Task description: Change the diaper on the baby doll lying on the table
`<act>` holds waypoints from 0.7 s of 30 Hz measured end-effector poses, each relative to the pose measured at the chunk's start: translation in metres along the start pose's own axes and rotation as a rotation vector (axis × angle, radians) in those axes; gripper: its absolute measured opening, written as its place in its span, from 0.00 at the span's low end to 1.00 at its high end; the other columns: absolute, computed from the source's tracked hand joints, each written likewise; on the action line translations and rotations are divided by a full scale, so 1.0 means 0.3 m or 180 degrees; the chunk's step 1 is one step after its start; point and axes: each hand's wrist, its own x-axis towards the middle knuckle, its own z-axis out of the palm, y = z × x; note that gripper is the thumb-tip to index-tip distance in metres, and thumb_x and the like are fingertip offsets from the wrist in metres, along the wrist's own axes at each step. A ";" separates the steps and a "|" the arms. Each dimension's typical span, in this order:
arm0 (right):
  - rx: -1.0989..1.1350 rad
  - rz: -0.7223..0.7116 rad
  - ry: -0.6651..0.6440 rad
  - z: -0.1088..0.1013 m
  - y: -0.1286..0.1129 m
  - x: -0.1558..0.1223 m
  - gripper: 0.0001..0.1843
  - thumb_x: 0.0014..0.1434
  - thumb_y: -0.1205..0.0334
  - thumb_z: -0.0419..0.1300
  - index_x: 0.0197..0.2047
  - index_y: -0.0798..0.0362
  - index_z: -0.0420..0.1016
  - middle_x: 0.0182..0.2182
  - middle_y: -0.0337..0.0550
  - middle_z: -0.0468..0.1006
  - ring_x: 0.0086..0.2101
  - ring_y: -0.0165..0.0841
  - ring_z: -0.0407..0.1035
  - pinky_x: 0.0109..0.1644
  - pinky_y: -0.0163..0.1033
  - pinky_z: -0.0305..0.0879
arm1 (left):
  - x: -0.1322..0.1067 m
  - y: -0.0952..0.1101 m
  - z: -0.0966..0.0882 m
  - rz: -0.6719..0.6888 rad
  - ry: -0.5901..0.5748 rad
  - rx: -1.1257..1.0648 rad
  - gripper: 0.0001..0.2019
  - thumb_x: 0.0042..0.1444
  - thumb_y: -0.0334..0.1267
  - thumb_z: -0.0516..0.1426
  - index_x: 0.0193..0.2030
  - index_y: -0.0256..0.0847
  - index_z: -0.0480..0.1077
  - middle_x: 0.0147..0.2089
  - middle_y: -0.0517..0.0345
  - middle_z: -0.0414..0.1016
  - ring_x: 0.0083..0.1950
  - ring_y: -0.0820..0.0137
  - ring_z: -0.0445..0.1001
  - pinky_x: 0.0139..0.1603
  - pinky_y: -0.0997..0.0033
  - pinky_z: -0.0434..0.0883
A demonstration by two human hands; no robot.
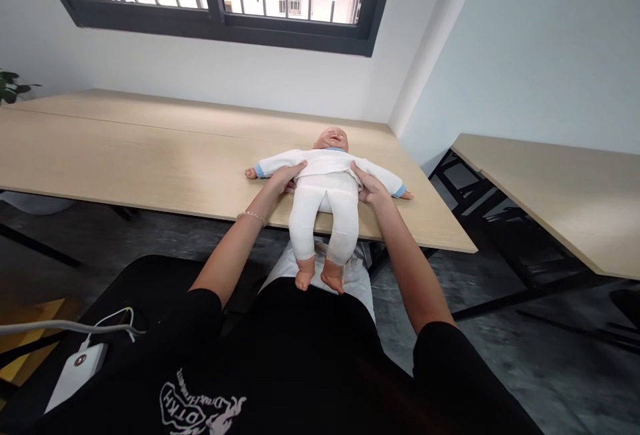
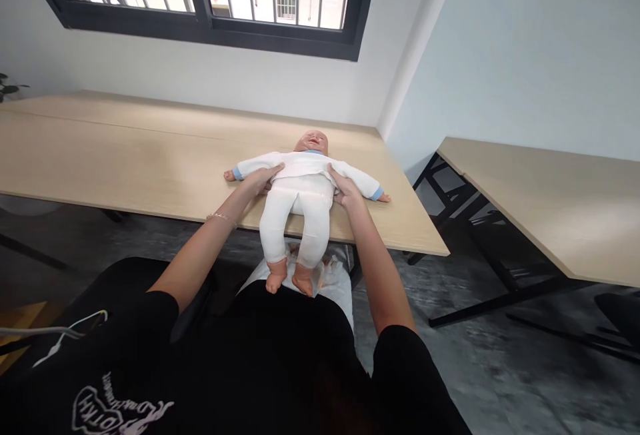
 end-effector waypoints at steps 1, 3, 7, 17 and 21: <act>0.0052 0.0042 0.0000 -0.016 0.005 -0.011 0.20 0.71 0.51 0.57 0.57 0.57 0.71 0.41 0.43 0.81 0.33 0.26 0.75 0.45 0.38 0.77 | -0.006 0.003 -0.004 -0.0110 0.0030 -0.0027 0.22 0.59 0.60 0.60 0.37 0.38 0.71 0.31 0.48 0.75 0.41 0.54 0.78 0.42 0.55 0.77; 0.0103 0.0063 0.0053 -0.050 0.015 -0.038 0.15 0.69 0.52 0.59 0.52 0.53 0.73 0.40 0.42 0.81 0.34 0.27 0.76 0.41 0.34 0.78 | -0.014 0.014 -0.008 -0.0320 0.0085 -0.0073 0.20 0.61 0.57 0.61 0.36 0.39 0.70 0.32 0.49 0.75 0.41 0.56 0.78 0.44 0.56 0.76; 0.0137 -0.0058 0.0145 -0.105 0.038 -0.105 0.09 0.65 0.58 0.63 0.46 0.52 0.74 0.43 0.44 0.81 0.41 0.31 0.77 0.39 0.33 0.79 | -0.013 0.036 -0.022 -0.0692 -0.0097 -0.0022 0.18 0.64 0.51 0.59 0.33 0.38 0.69 0.31 0.51 0.74 0.33 0.62 0.76 0.41 0.57 0.75; -0.1218 -0.1186 0.0339 -0.142 0.151 -0.499 0.25 0.58 0.42 0.65 0.49 0.53 0.72 0.47 0.52 0.79 0.49 0.41 0.75 0.57 0.49 0.73 | -0.304 -0.018 -0.061 0.0499 -0.0112 0.0357 0.18 0.63 0.54 0.59 0.39 0.38 0.68 0.39 0.48 0.78 0.42 0.60 0.78 0.46 0.61 0.75; -0.1934 -0.1029 0.0586 -0.068 0.226 -0.616 0.38 0.55 0.35 0.65 0.58 0.53 0.65 0.47 0.53 0.78 0.46 0.45 0.76 0.52 0.51 0.74 | -0.461 -0.040 0.015 0.0818 -0.0028 0.0705 0.35 0.53 0.54 0.66 0.61 0.36 0.63 0.60 0.37 0.72 0.61 0.47 0.72 0.60 0.52 0.70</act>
